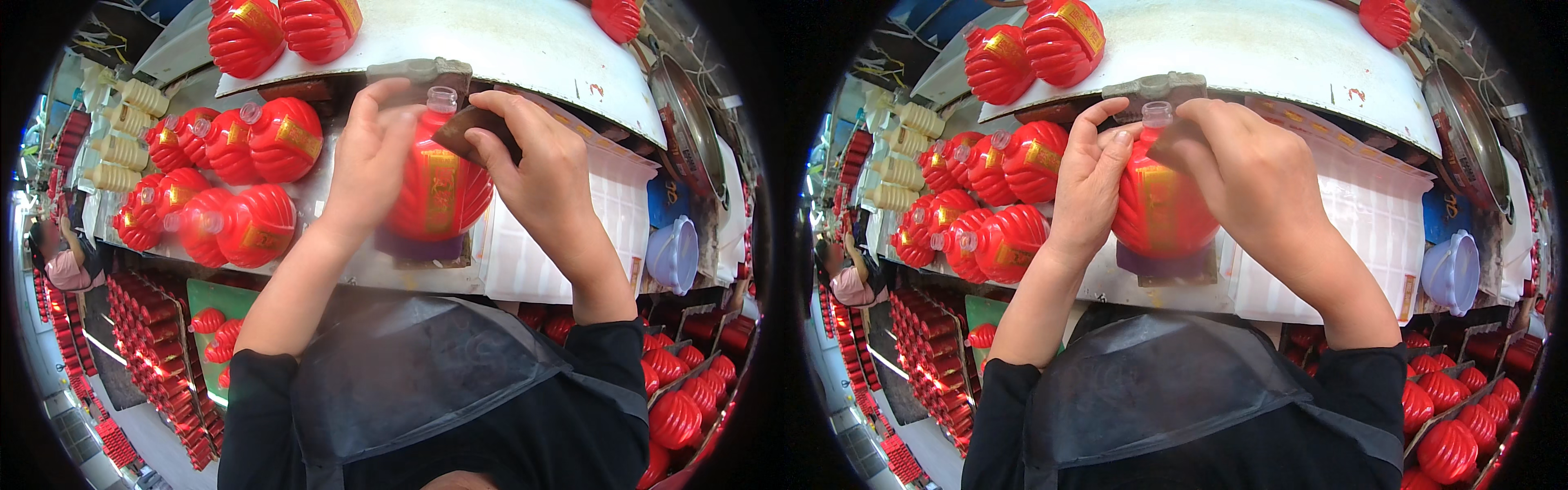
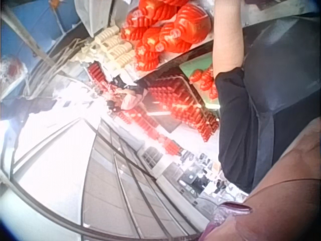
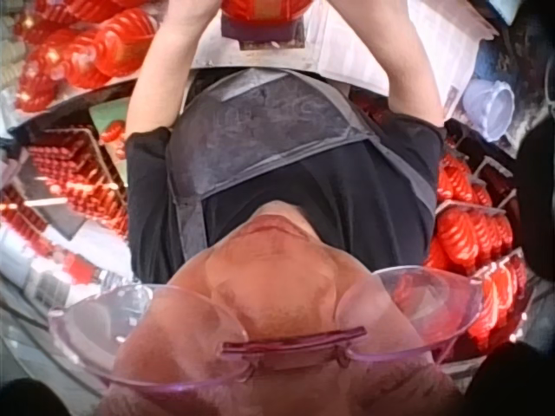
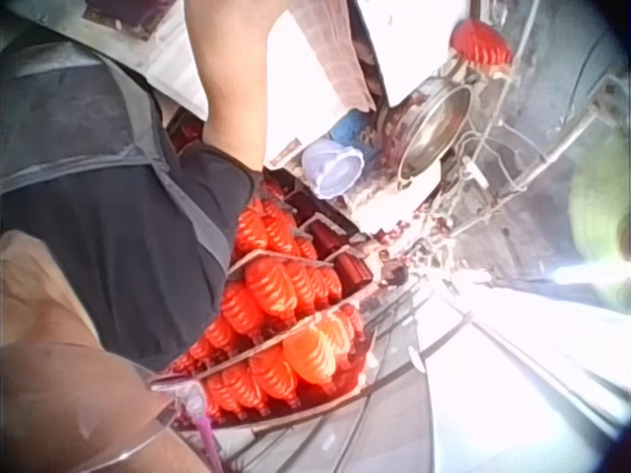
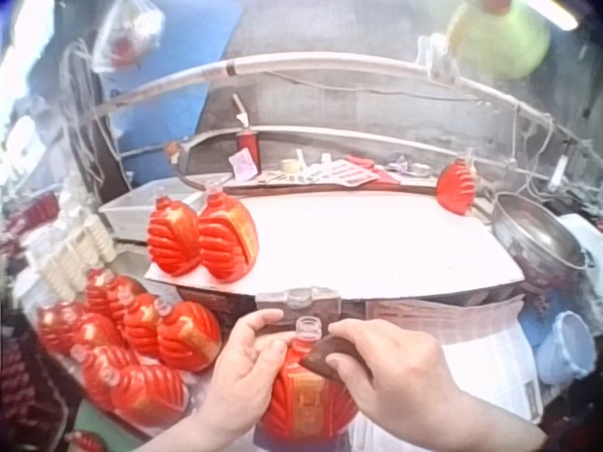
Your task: The person repeatedly picks up red plastic bottles, applies a gold label to each bottle's body, smooths the label, and places the labeled bottles on a table. The person then moves the labeled bottles to a green tray and arranges them in rows.
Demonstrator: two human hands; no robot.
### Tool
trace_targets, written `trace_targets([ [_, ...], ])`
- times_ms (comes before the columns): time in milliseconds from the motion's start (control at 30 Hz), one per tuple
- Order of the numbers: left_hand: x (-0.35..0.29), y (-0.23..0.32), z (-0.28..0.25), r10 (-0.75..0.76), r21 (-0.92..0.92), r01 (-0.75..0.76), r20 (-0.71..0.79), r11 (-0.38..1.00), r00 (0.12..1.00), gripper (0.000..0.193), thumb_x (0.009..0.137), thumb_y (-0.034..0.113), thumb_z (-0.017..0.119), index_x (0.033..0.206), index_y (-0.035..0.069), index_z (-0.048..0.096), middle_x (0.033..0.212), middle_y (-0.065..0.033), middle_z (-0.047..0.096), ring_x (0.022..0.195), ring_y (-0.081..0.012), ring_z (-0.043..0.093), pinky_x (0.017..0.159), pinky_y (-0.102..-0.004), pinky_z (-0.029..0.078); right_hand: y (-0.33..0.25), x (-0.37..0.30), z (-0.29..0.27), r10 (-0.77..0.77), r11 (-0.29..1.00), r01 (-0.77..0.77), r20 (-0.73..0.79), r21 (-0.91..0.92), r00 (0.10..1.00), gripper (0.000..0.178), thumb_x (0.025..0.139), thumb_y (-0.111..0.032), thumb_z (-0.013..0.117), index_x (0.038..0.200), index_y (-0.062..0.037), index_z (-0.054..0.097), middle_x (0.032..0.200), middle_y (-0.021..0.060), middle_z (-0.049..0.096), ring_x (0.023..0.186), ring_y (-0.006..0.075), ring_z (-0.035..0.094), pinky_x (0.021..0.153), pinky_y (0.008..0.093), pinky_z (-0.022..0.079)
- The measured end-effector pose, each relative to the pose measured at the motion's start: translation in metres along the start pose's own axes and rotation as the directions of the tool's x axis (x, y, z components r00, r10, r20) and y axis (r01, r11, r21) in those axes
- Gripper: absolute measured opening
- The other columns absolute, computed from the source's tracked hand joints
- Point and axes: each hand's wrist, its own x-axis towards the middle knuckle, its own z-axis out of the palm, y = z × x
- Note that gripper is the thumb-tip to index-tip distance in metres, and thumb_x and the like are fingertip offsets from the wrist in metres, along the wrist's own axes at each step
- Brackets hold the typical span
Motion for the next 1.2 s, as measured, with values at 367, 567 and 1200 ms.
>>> trace_targets([
  [367, 0.007, 0.005, -0.005, -0.075, 0.043, 0.073, 0.038, 0.996, 0.996, 0.036, 0.111, 0.013, 0.048, 0.144, 0.0, 0.043, 0.126, -0.0148, 0.067, 0.114, -0.0148, 0.064, 0.101, -0.0301, 0.051, 0.011, 0.008, -0.006, -0.291, 0.943, 0.277, -0.055, -0.182, 0.955, 0.023, 0.079, -0.004, 0.074, 0.101, -0.0084, 0.07, 0.094, 0.0076, 0.074, 0.08, 0.0261, 0.073, 0.07, 0.0368, 0.056],
  [567, 0.021, -0.003, -0.01, -0.137, 0.056, 0.137, 0.0, 0.989, 0.991, 0.032, 0.111, 0.014, 0.046, 0.14, -0.001, 0.046, 0.129, -0.0168, 0.065, 0.113, -0.0158, 0.064, 0.101, -0.0319, 0.052, -0.007, -0.02, 0.015, -0.409, 0.905, 0.393, 0.074, 0.162, 0.91, 0.02, 0.071, -0.002, 0.077, 0.09, -0.0062, 0.075, 0.097, 0.0088, 0.076, 0.093, 0.0263, 0.074, 0.077, 0.037, 0.059],
  [1200, 0.027, -0.029, -0.022, -0.187, 0.011, 0.187, -0.014, 0.982, 0.982, 0.023, 0.113, 0.019, 0.046, 0.121, 0.003, 0.06, 0.111, -0.0054, 0.067, 0.1, -0.0096, 0.065, 0.09, -0.0269, 0.055, -0.006, -0.063, 0.003, -0.146, 0.943, 0.108, 0.1, 0.314, 0.984, 0.03, 0.074, 0.012, 0.079, 0.099, -0.0032, 0.074, 0.099, 0.0142, 0.078, 0.09, 0.0277, 0.077, 0.074, 0.0342, 0.061],
])
